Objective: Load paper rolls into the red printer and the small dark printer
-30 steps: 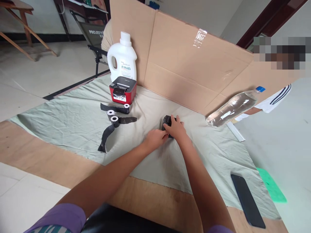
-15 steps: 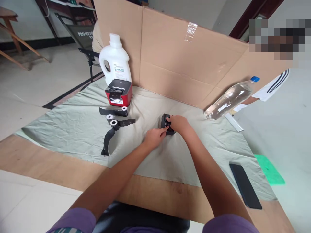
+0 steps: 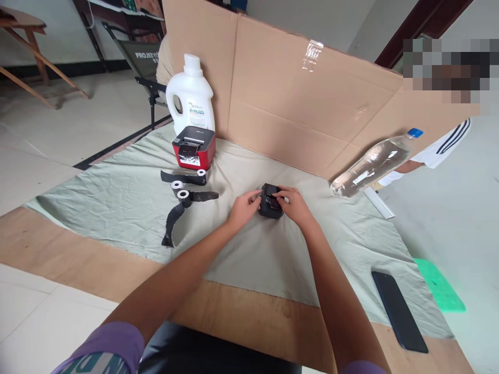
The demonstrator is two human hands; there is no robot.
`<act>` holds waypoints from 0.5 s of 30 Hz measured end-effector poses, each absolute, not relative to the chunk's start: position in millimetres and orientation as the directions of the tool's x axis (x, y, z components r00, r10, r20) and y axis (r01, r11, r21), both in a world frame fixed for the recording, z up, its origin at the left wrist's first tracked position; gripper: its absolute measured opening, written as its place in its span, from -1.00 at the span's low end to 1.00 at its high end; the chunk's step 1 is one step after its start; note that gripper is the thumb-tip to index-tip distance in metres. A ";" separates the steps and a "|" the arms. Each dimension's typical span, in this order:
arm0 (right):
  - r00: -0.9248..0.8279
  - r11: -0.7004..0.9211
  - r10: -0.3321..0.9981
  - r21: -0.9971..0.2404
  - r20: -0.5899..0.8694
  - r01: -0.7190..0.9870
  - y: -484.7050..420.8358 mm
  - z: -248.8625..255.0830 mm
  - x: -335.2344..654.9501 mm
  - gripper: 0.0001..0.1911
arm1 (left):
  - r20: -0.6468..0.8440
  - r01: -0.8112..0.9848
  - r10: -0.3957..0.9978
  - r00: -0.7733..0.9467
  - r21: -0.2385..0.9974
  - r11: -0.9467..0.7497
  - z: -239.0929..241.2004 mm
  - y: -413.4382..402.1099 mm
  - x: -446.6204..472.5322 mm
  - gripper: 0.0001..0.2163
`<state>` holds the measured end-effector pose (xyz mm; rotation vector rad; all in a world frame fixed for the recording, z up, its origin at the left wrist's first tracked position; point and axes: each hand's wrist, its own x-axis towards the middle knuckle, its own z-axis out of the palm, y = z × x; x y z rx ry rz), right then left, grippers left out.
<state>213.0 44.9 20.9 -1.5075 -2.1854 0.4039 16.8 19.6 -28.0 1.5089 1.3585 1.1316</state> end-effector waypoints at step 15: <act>-0.045 -0.226 0.971 -0.962 -0.235 0.155 63.3 -13.2 223.3 -0.29 | -0.274 0.112 0.906 0.324 0.961 0.251 1.4 73.5 19.7 -0.36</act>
